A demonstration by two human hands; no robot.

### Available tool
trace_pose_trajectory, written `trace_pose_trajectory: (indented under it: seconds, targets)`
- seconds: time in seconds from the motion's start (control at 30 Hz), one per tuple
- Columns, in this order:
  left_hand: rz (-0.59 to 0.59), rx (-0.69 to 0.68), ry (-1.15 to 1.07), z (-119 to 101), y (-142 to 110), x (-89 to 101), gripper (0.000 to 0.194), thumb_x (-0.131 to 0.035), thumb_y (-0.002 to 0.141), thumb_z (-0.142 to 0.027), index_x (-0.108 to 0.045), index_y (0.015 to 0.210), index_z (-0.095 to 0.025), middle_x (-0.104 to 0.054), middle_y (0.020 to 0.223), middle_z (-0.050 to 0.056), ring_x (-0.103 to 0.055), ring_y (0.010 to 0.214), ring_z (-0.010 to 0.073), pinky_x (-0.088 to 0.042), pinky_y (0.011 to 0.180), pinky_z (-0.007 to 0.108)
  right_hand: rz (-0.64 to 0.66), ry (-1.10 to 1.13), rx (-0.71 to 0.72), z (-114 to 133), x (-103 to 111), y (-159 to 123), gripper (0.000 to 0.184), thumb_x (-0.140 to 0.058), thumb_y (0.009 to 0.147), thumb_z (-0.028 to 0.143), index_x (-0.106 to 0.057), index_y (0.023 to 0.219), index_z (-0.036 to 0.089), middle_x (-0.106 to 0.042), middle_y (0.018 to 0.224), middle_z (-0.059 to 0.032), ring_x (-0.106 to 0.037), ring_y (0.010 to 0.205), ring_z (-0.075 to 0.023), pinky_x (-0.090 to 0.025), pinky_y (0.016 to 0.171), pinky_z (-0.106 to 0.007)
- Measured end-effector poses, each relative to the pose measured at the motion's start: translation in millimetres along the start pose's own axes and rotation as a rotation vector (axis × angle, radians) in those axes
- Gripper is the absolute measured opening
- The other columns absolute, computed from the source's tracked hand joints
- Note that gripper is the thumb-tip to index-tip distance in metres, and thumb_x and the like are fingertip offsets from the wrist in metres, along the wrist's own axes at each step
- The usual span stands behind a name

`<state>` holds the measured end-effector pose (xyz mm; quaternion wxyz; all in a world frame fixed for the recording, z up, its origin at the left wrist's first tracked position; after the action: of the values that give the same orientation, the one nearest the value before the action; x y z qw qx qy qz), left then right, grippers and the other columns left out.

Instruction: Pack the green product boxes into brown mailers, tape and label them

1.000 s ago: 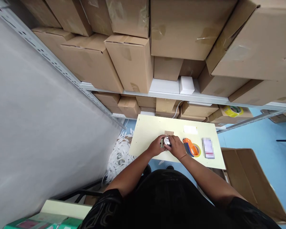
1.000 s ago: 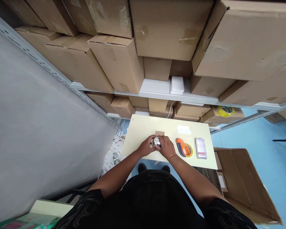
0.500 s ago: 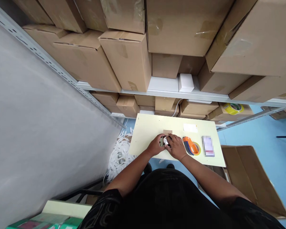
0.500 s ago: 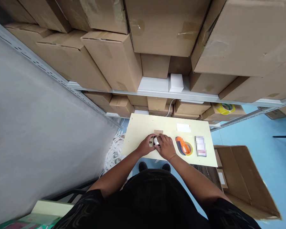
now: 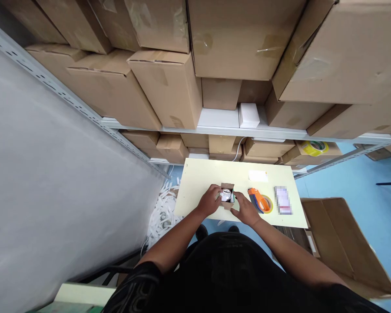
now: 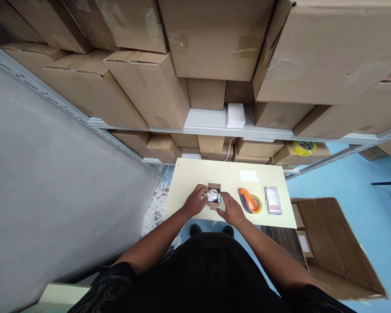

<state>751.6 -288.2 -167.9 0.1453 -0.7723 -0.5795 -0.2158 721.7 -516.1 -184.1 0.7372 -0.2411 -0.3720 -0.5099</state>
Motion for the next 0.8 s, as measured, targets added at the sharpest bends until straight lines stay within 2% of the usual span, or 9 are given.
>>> trace_pose_trajectory:
  seconds: [0.07,0.13,0.23,0.37,0.5,0.63,0.73,0.8]
  targets:
    - [-0.002,0.05,-0.006,-1.3,12.4,2.5,0.061,-0.061,0.082,-0.011,-0.054,0.142,-0.023,-0.055,0.141,0.009,-0.064,0.109,0.0212,-0.057,0.1,0.041,-0.009,-0.035,0.006,1.6,-1.0,4.1,0.067,-0.068,0.082,0.025,-0.045,0.145,0.02,-0.058,0.142,-0.0181,-0.062,0.124,-0.0337,-0.057,0.097,-0.05]
    - [0.045,0.039,-0.004,-2.8,21.1,3.9,0.071,-0.062,0.078,-0.009,-0.051,0.147,-0.023,-0.054,0.146,0.009,-0.064,0.111,0.022,-0.057,0.1,0.04,-0.045,-0.023,-0.014,3.3,0.7,9.3,0.055,-0.064,0.088,0.028,-0.049,0.14,0.019,-0.062,0.134,-0.0175,-0.065,0.118,-0.0325,-0.058,0.093,-0.047]
    - [0.105,-0.007,0.011,-2.7,22.8,4.7,0.055,-0.061,0.081,-0.01,-0.064,0.134,-0.023,-0.06,0.142,0.008,-0.059,0.126,0.0256,-0.052,0.109,0.043,-0.096,0.048,-0.097,4.8,4.7,17.5,0.036,-0.053,0.098,0.037,-0.054,0.129,0.021,-0.069,0.116,-0.0123,-0.069,0.103,-0.028,-0.058,0.084,-0.042]
    - [0.066,-0.01,0.016,2.3,9.6,4.7,0.039,-0.059,0.091,-0.017,-0.071,0.127,-0.024,-0.06,0.147,0.007,-0.055,0.135,0.0253,-0.048,0.115,0.046,-0.079,0.119,-0.184,3.4,3.5,26.0,0.032,-0.053,0.098,0.045,-0.055,0.122,0.023,-0.07,0.1,-0.0057,-0.07,0.088,-0.0241,-0.056,0.075,-0.037]
    - [0.058,-0.056,0.049,5.2,-2.2,2.5,0.035,-0.06,0.097,-0.029,-0.07,0.13,-0.026,-0.053,0.156,0.006,-0.051,0.141,0.0259,-0.044,0.12,0.049,-0.088,0.147,-0.206,0.6,-1.4,30.4,0.037,-0.056,0.095,0.044,-0.054,0.126,0.024,-0.07,0.102,-0.0059,-0.07,0.086,-0.0231,-0.055,0.071,-0.036]
    - [0.043,-0.106,0.112,4.9,-6.7,-1.6,0.039,-0.06,0.098,-0.032,-0.064,0.136,-0.025,-0.046,0.161,0.008,-0.048,0.145,0.0263,-0.04,0.122,0.05,-0.07,0.206,-0.203,-1.4,1.6,28.2,0.04,-0.056,0.096,0.047,-0.054,0.128,0.024,-0.071,0.105,-0.007,-0.07,0.089,-0.0234,-0.057,0.077,-0.039]
    - [0.054,-0.131,0.087,6.7,-12.7,-5.2,0.049,-0.064,0.096,-0.035,-0.057,0.143,-0.024,-0.037,0.166,0.011,-0.04,0.15,0.0285,-0.039,0.123,0.051,-0.028,0.293,-0.2,-6.1,4.4,18.8,0.046,-0.056,0.097,0.047,-0.051,0.136,0.024,-0.07,0.12,-0.0105,-0.071,0.095,-0.0236,-0.059,0.079,-0.04]
    - [0.071,-0.104,0.02,10.7,-19.0,-8.6,0.064,-0.067,0.093,-0.034,-0.046,0.152,-0.024,-0.031,0.168,0.013,-0.041,0.15,0.0306,-0.046,0.117,0.05,0.005,0.345,-0.21,-11.6,1.9,10.4,0.051,-0.057,0.095,0.044,-0.048,0.142,0.024,-0.069,0.129,-0.0123,-0.072,0.097,-0.0235,-0.06,0.08,-0.04]
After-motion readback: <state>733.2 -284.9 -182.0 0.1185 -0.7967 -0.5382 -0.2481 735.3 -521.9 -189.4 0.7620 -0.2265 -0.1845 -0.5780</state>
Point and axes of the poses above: each hand's wrist, its own y-axis towards the middle knuckle, its own x-axis out of the back of the hand, z = x × y, the point moved 1 cm from there along y, towards the middle knuckle
